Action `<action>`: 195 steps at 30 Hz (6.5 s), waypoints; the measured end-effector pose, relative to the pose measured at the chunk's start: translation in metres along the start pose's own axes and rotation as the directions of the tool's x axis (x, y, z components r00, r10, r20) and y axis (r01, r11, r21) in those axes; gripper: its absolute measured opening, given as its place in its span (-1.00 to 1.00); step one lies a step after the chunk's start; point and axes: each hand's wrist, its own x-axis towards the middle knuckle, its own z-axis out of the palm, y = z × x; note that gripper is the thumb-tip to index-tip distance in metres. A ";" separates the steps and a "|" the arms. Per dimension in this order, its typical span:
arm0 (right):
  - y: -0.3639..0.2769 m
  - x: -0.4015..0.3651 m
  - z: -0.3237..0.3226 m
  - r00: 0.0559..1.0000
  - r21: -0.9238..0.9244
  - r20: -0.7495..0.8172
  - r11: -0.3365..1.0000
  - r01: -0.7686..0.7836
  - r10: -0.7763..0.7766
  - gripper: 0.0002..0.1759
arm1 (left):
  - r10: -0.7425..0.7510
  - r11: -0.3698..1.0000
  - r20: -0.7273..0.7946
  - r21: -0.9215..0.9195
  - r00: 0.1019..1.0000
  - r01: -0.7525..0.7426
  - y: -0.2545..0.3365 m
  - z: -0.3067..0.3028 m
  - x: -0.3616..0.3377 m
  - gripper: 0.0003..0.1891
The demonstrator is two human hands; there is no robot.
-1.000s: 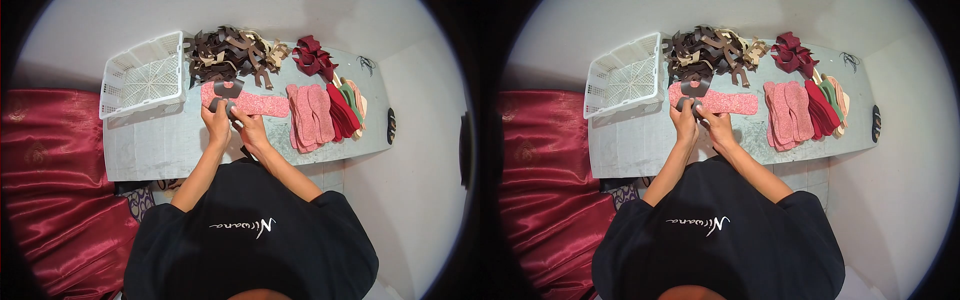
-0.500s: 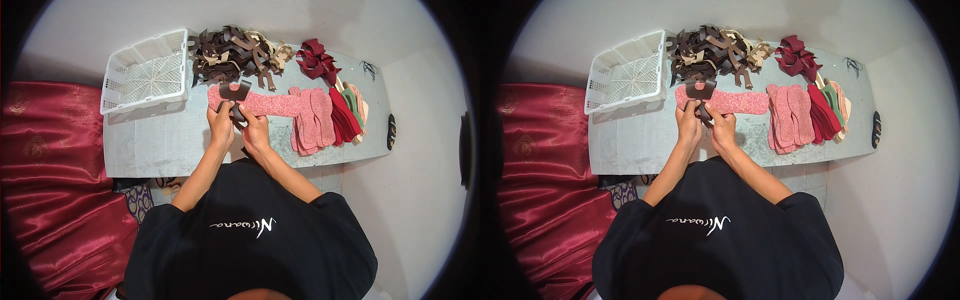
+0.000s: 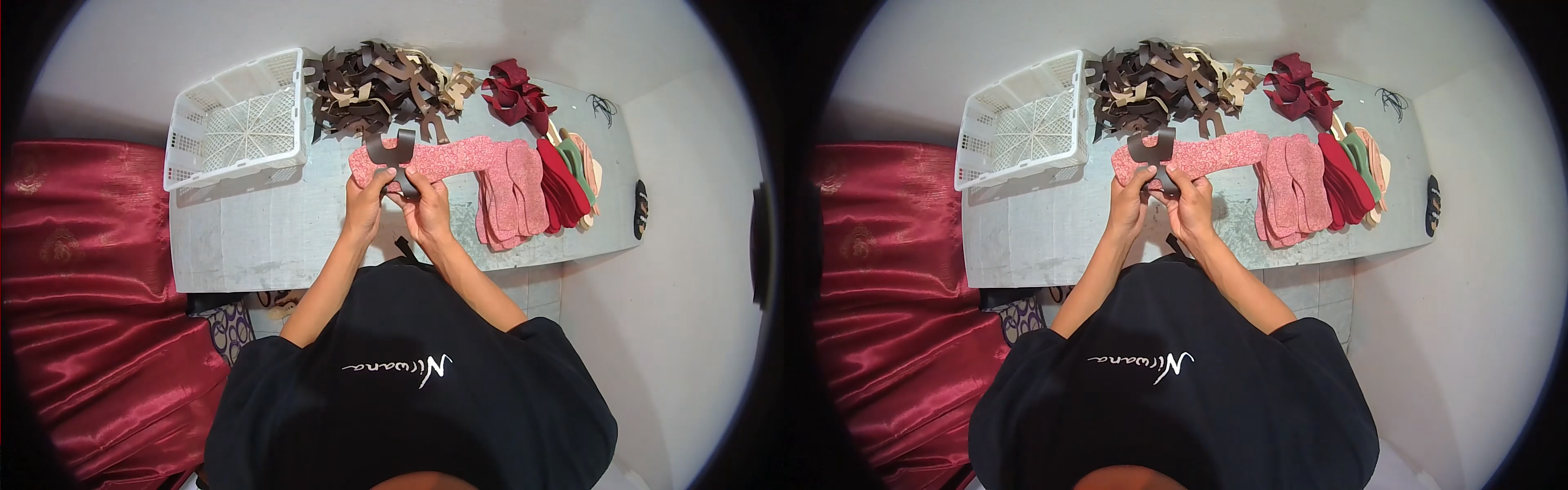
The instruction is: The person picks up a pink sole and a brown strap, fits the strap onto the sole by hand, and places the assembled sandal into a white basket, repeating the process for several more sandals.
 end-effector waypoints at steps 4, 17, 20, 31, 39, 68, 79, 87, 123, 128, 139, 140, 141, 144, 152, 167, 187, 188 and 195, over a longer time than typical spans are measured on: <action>-0.001 0.004 -0.011 0.999 -0.086 0.005 0.995 0.044 -0.043 -0.84 | 0.127 0.979 -0.085 0.170 0.988 -0.112 -0.006 -0.001 0.003 -0.55; -0.037 -0.001 -0.019 0.986 -0.571 0.079 0.817 -0.078 0.149 -0.82 | 0.060 0.345 0.219 0.911 0.974 -0.226 0.057 0.002 -0.006 -0.32; -0.046 -0.003 -0.015 0.980 -0.613 0.088 0.785 -0.087 0.177 -0.80 | -0.080 0.405 0.208 0.900 0.975 -0.159 0.060 -0.007 -0.001 -0.45; -0.044 0.005 -0.022 0.977 -0.641 0.011 0.751 -0.158 0.215 -0.70 | -0.134 0.732 0.217 0.679 0.967 -0.051 0.020 -0.035 0.008 -0.71; -0.030 0.001 -0.031 0.981 -0.551 -0.045 0.814 -0.181 0.188 -0.70 | 0.073 0.801 -0.009 0.596 0.997 -0.053 -0.011 -0.038 -0.019 -0.70; -0.018 0.009 -0.040 0.942 -0.591 0.039 0.768 -0.247 0.333 -0.78 | -0.103 0.862 -0.193 0.472 0.976 0.185 -0.007 -0.047 -0.043 -0.74; 0.031 0.002 -0.012 0.958 -0.599 -0.026 0.763 -0.245 0.287 -0.80 | -0.094 0.888 -0.101 0.442 0.990 0.130 0.019 -0.098 -0.038 -0.71; 0.099 -0.005 0.033 0.959 -0.569 -0.058 0.780 -0.260 0.277 -0.76 | -0.091 0.912 -0.056 0.397 0.994 0.105 0.060 -0.169 -0.044 -0.71; 0.266 0.258 0.181 0.980 -0.916 -0.102 -0.368 -0.160 -0.171 -0.39 | -0.578 0.628 -0.288 0.441 0.763 0.642 0.133 -0.338 0.266 -0.94; 0.290 0.289 0.158 0.975 -0.910 -0.178 -0.354 -0.215 -0.135 -0.34 | -0.541 0.590 -0.434 0.414 0.720 0.693 0.099 -0.352 0.293 -0.93; 0.309 0.321 0.126 0.959 -0.850 -0.274 -0.448 -0.278 -0.075 -0.45 | -0.138 0.139 -0.371 0.911 0.918 0.389 0.073 -0.340 0.301 -0.73; 0.309 0.324 0.125 0.968 -0.845 -0.246 -0.478 -0.241 -0.053 -0.52 | -0.144 0.134 -0.369 0.912 0.918 0.388 0.080 -0.335 0.300 -0.73; 0.313 0.328 0.116 0.966 -0.844 -0.252 -0.476 -0.246 -0.054 -0.52 | -0.182 0.149 -0.369 0.906 0.911 0.397 0.084 -0.331 0.299 -0.68; 0.319 0.330 0.097 0.998 -0.839 -0.057 -0.541 -0.068 -0.036 -0.51 | -0.157 0.173 -0.383 0.897 0.910 0.407 0.094 -0.319 0.292 -0.59; 0.304 0.326 0.114 0.999 -0.827 -0.023 -0.563 -0.004 0.027 -0.48 | -0.140 0.105 -0.274 0.951 0.951 0.290 0.095 -0.322 0.286 -0.53; 0.313 0.321 0.083 0.910 -0.653 0.397 -0.659 0.373 0.121 -0.82 | 0.125 -0.048 0.065 0.997 0.990 -0.059 0.073 -0.339 0.292 -0.55; 0.128 0.075 0.111 0.780 -0.843 0.485 0.025 0.537 -0.396 -0.76 | 0.581 0.249 0.209 0.875 0.787 -0.416 0.146 -0.185 0.123 -0.72; 0.116 0.063 0.099 0.801 -0.868 0.427 0.058 0.493 -0.419 -0.80 | 0.626 0.272 0.188 0.856 0.757 -0.439 0.136 -0.169 0.109 -0.74; 0.026 0.017 -0.028 0.800 -0.966 0.232 -0.038 0.254 -0.553 -0.83 | 0.514 0.282 0.295 0.829 0.806 -0.483 0.032 -0.091 0.064 -0.81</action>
